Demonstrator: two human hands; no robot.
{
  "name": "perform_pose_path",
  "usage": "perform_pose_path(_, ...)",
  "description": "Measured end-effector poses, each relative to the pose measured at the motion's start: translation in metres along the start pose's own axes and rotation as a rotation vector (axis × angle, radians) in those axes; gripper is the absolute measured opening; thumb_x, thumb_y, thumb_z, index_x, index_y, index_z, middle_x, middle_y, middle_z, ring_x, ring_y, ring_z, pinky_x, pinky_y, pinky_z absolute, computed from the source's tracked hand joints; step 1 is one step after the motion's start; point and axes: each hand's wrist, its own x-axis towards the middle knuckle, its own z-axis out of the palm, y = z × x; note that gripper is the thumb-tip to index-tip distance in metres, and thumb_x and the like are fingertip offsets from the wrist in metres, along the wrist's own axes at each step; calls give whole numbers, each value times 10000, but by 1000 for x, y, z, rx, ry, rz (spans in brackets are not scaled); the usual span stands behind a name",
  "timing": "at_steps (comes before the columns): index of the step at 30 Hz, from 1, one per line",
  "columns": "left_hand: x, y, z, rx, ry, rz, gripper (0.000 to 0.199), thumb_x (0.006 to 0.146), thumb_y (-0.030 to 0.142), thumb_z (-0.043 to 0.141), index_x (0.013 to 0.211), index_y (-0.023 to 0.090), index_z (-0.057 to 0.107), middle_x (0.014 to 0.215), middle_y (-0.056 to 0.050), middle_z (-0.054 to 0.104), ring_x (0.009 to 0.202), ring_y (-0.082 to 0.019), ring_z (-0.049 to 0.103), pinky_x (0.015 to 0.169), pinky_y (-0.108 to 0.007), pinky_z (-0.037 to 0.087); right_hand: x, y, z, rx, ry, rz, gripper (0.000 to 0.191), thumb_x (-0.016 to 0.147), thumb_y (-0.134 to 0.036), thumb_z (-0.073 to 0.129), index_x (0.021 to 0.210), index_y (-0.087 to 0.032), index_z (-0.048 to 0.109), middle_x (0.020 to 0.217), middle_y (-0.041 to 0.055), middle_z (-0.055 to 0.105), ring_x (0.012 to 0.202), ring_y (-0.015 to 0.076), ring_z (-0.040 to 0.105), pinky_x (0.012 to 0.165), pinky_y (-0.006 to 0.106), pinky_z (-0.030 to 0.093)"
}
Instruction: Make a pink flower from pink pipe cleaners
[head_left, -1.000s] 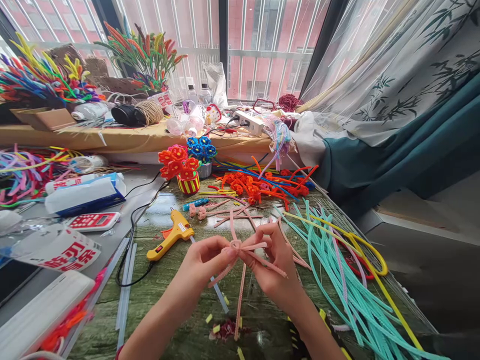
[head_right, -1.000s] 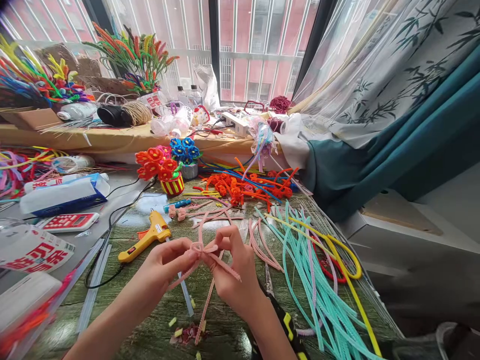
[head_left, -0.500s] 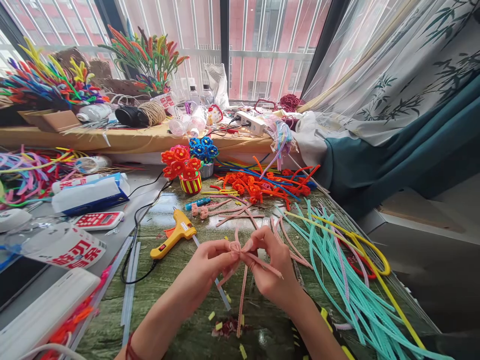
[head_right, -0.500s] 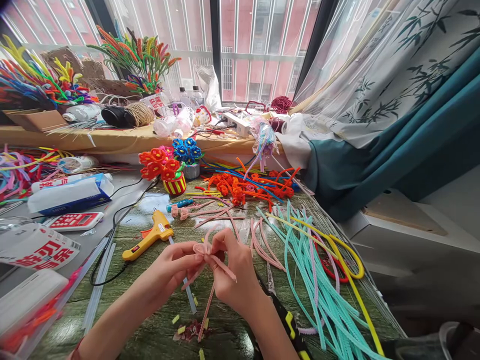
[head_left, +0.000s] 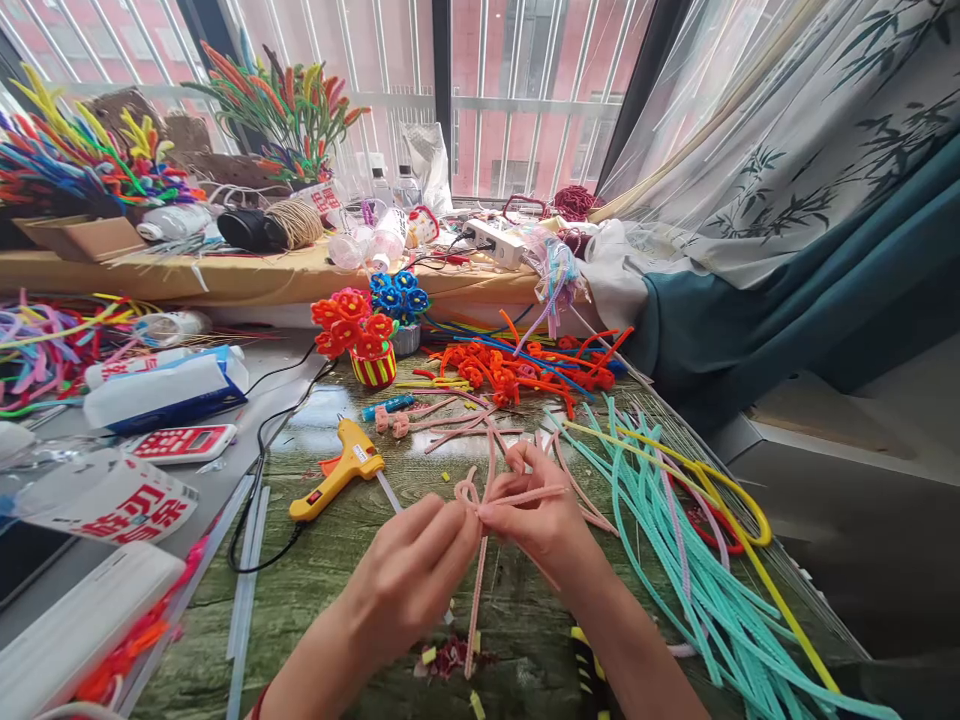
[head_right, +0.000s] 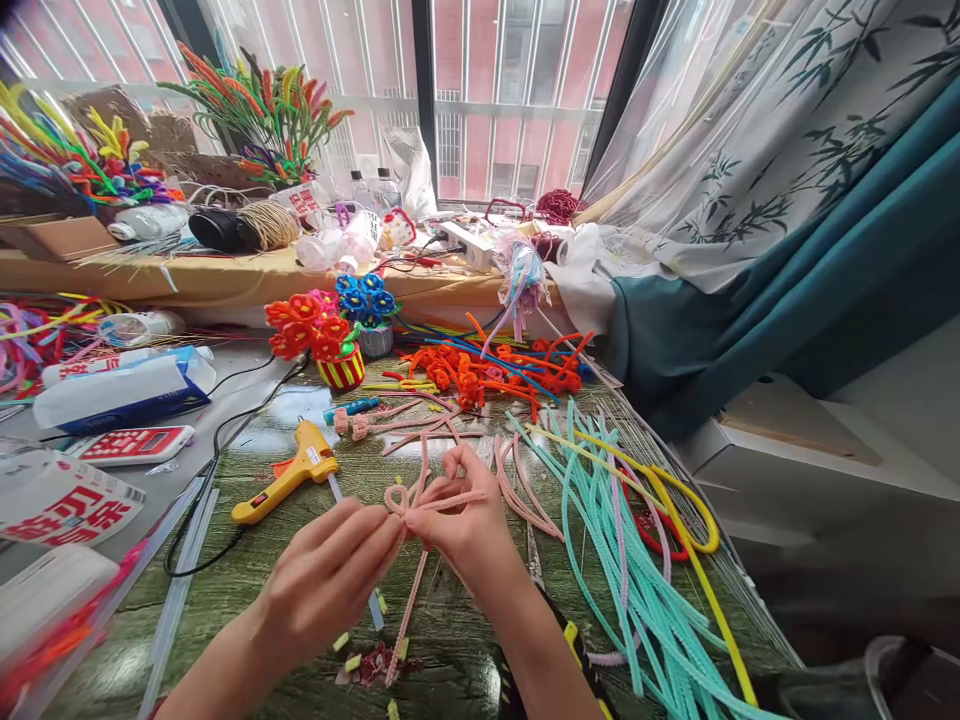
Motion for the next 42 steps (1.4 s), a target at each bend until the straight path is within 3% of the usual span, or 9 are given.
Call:
perform_pose_path(4,-1,-1,-7,231,-114,285,323,920,50,341,917,70,664,836,-99,675,721,-168,569,673,-284,495,-1,-6,-3,73,32,209,488,529,-114,781,763,-220,366,481,-77,588,411,79,485,412,152,304)
perform_pose_path(8,-4,-1,-8,268,-120,365,313,917,66,366,920,74,678,895,-102,678,763,-159,587,703,-277,493,0,-12,-5,60,13,386,510,462,-101,780,780,-208,395,449,-60,586,394,87,483,390,154,278)
perform_pose_path(15,-3,-5,3,155,48,-112,118,827,78,624,936,123,614,818,-64,683,724,-167,599,700,-308,487,2,-11,0,1,11,-32,459,635,-198,776,842,-237,368,600,-83,609,538,92,536,548,196,403)
perform_pose_path(18,-4,-6,4,104,58,-154,119,826,79,631,928,136,608,817,-67,689,727,-171,616,703,-306,500,3,-9,-2,-47,-9,-77,440,661,-221,766,834,-246,362,605,-85,604,565,112,567,599,235,434)
perform_pose_path(26,-20,-10,-5,192,-102,266,368,946,99,324,1185,95,604,1046,-126,699,946,-190,651,852,-299,536,2,-10,-5,31,38,168,498,537,-148,772,837,-232,383,523,-74,611,428,96,510,430,178,315)
perform_pose_path(30,-22,-8,-8,242,-160,428,361,932,78,333,1094,89,655,1069,-108,701,1030,-172,634,923,-245,522,3,-9,-12,133,26,435,465,472,-75,721,842,-187,462,492,-51,599,421,97,510,405,172,279)
perform_pose_path(33,-21,-8,-7,252,-125,461,338,927,72,354,1021,77,679,1043,-109,708,1021,-174,637,915,-245,516,4,-7,-14,182,26,486,439,460,-69,722,824,-166,498,547,-27,623,435,83,510,408,167,289)
perform_pose_path(37,-14,-11,-4,171,12,197,278,900,62,450,1061,136,664,957,-79,720,892,-169,652,822,-287,519,4,-9,-10,116,49,245,407,524,-132,789,773,-190,473,581,-49,609,477,73,496,466,172,354)
perform_pose_path(42,3,-10,-3,-76,135,-403,158,858,99,566,954,182,659,870,-51,679,717,-142,612,691,-264,493,5,-9,-6,-63,60,-34,377,655,-245,789,777,-218,434,643,-57,586,605,107,558,569,207,412)
